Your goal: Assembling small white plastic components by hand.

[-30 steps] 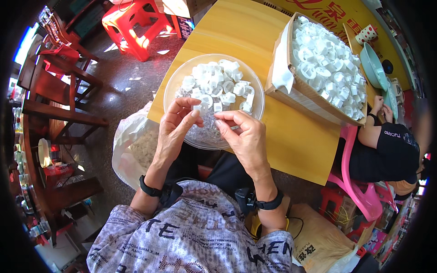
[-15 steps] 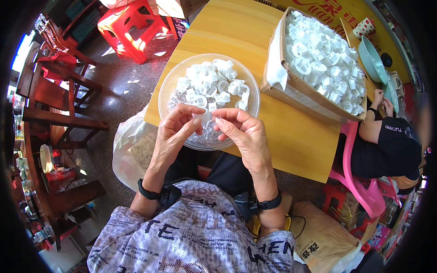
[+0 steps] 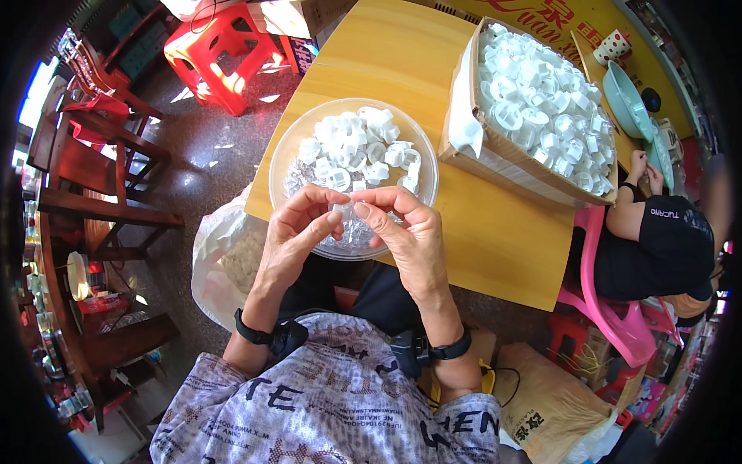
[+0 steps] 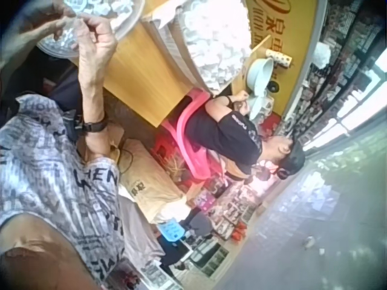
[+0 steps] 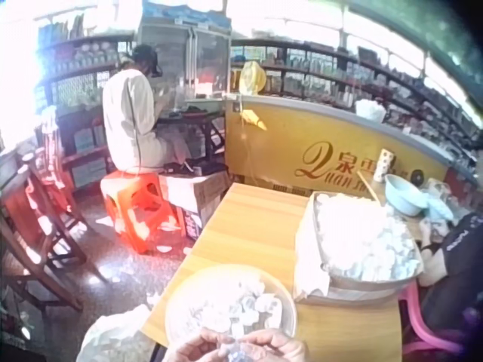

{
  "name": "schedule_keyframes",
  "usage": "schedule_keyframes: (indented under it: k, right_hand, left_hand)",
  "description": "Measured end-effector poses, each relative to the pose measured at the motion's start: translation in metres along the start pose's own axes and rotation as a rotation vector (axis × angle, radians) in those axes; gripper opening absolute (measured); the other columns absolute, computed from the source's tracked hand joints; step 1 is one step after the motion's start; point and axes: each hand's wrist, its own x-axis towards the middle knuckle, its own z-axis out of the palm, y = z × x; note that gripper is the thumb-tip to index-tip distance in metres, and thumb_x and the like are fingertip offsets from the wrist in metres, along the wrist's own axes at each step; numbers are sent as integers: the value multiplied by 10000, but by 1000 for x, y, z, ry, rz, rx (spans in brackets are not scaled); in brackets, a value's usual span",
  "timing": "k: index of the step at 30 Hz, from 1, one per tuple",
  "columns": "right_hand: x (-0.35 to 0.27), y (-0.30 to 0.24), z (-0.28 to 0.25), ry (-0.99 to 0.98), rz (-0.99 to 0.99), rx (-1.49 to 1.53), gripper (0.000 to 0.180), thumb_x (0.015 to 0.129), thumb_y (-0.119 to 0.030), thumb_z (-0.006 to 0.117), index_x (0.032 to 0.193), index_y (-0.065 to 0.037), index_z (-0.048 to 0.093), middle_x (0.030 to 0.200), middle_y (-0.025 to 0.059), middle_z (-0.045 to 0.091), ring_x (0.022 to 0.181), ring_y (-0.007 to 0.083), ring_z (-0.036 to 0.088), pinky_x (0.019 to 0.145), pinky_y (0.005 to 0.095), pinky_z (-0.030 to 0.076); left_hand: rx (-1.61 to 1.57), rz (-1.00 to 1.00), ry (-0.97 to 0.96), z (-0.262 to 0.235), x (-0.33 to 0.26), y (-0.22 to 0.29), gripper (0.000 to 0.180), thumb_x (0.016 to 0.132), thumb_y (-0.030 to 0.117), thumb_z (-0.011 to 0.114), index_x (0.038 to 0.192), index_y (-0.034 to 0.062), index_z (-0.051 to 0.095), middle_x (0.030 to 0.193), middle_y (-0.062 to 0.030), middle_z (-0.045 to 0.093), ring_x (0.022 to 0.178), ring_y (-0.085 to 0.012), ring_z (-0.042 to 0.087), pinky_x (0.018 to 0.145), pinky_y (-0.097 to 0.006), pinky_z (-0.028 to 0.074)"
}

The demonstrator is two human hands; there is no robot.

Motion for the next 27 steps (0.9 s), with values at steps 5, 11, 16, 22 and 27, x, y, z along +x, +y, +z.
schedule_keyframes:
  k: [5, 11, 16, 22, 27]
  right_hand:
    - [-4, -2, 7, 36, -44, -24, 143, 850, -158, 669, 948, -54, 675, 914, 4, 663, 689, 20, 540, 557, 165, 440]
    - [-8, -2, 11, 75, -98, -84, 126, 851, -155, 668, 907, -43, 665, 895, 5, 661, 655, 17, 535, 528, 160, 443]
    - [-10, -3, 13, 47, -125, -189, 128, 838, -130, 678, 920, -33, 663, 873, 8, 649, 686, 21, 535, 534, 163, 440]
    - [-9, -7, 14, 36, -219, -251, 100, 833, -90, 676, 908, -24, 667, 827, 7, 640, 656, 34, 550, 526, 166, 448]
    - [-11, -8, 12, 25, -320, -376, 89, 846, -74, 657, 914, -17, 660, 838, 20, 647, 651, 43, 560, 551, 174, 462]
  left_hand:
    - [-21, 5, -7, -1, -3, 1, 201, 875, 101, 627, 1049, 13, 578, 918, -1, 565, 778, -51, 525, 688, -202, 450]
    - [-43, 66, 32, 4, -6, -2, 158, 858, 71, 646, 992, 9, 591, 912, -2, 570, 743, -47, 519, 655, -190, 433]
    - [81, 148, 67, -1, -6, -8, 97, 858, 80, 648, 914, 8, 615, 889, -13, 573, 692, -52, 517, 613, -188, 423]
    - [31, 102, 41, -4, -6, -3, 97, 866, 102, 640, 889, 11, 619, 859, -13, 577, 663, -50, 512, 596, -192, 425]
    - [-128, 30, 37, -1, -7, -6, 96, 876, 65, 614, 954, 13, 595, 902, -17, 594, 754, -72, 561, 658, -202, 457]
